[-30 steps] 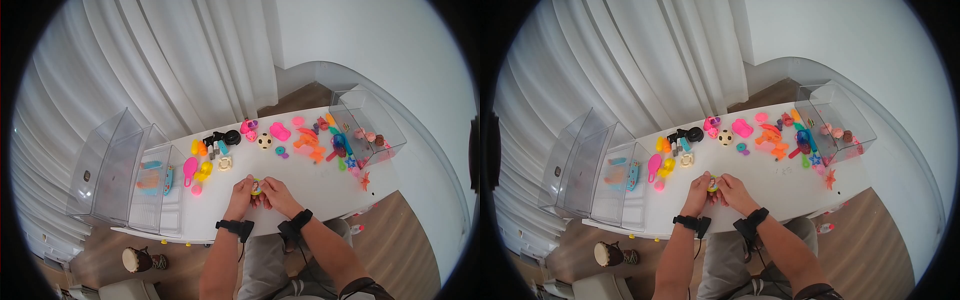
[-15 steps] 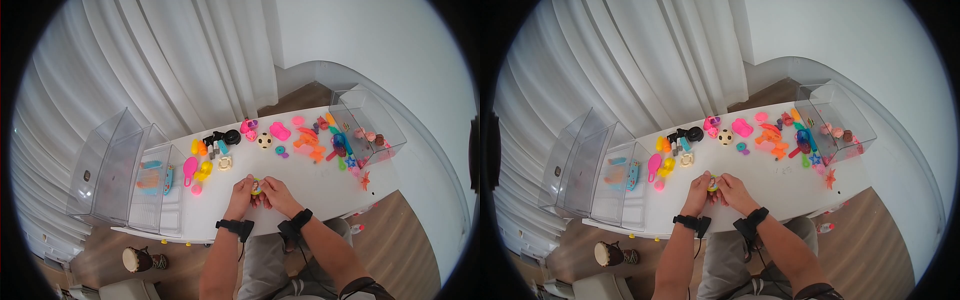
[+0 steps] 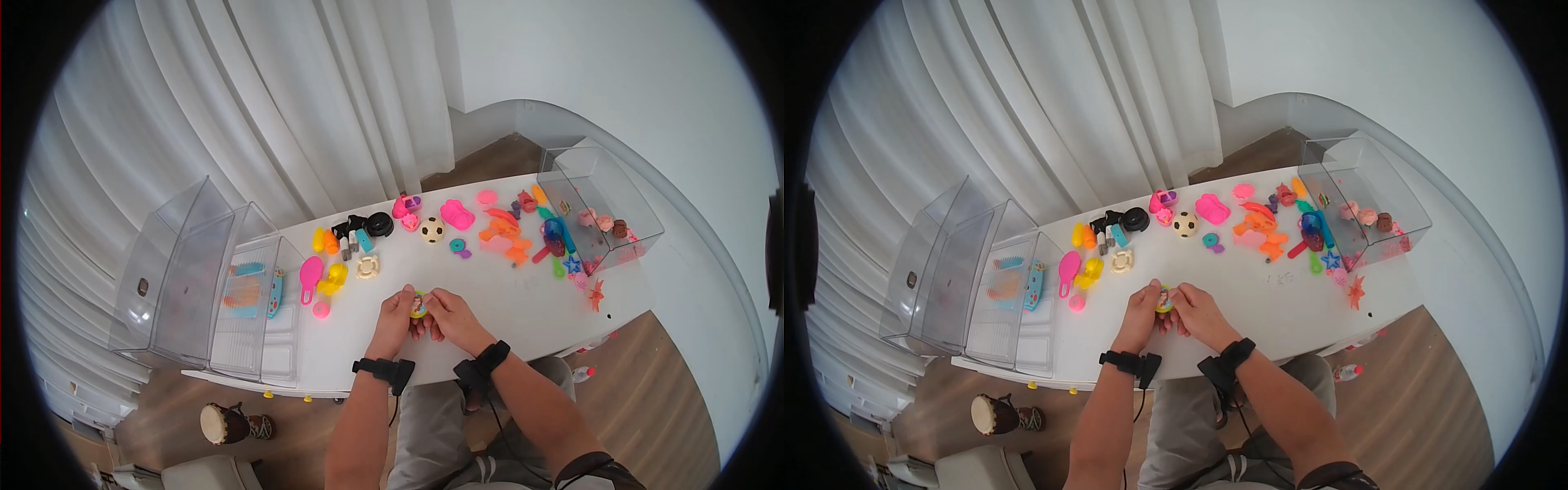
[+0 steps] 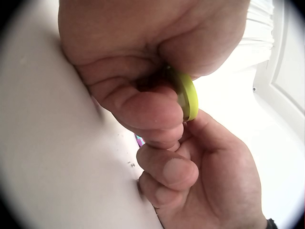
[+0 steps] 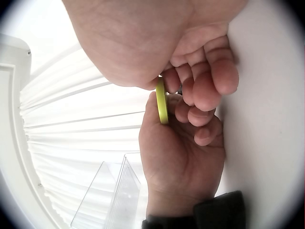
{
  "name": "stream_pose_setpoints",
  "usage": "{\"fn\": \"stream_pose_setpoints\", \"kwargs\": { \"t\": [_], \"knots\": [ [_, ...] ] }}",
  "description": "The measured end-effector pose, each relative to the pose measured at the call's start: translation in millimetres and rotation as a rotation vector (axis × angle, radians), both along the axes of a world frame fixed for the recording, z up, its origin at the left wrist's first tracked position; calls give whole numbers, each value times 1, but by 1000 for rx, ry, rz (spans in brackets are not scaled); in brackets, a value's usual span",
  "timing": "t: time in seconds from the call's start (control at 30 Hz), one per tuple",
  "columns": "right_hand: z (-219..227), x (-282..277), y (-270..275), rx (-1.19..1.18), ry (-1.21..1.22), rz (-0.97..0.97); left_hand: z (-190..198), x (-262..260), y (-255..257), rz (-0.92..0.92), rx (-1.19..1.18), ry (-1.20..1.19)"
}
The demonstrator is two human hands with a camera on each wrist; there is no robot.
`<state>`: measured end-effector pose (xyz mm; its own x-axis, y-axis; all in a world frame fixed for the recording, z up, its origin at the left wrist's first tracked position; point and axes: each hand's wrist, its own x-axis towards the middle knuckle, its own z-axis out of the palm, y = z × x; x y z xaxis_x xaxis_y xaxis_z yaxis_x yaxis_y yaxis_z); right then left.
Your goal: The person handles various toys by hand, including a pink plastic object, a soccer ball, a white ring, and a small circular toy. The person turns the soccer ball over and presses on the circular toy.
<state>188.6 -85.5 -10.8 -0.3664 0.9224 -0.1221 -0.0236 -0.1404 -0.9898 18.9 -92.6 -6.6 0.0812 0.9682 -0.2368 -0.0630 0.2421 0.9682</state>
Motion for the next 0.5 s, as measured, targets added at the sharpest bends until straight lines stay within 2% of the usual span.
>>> {"fn": "stream_pose_setpoints", "kwargs": {
  "t": [0.5],
  "knots": [
    [0,0,0,-3,1,2,-2,0,1,2,-11,-3]
  ]
}}
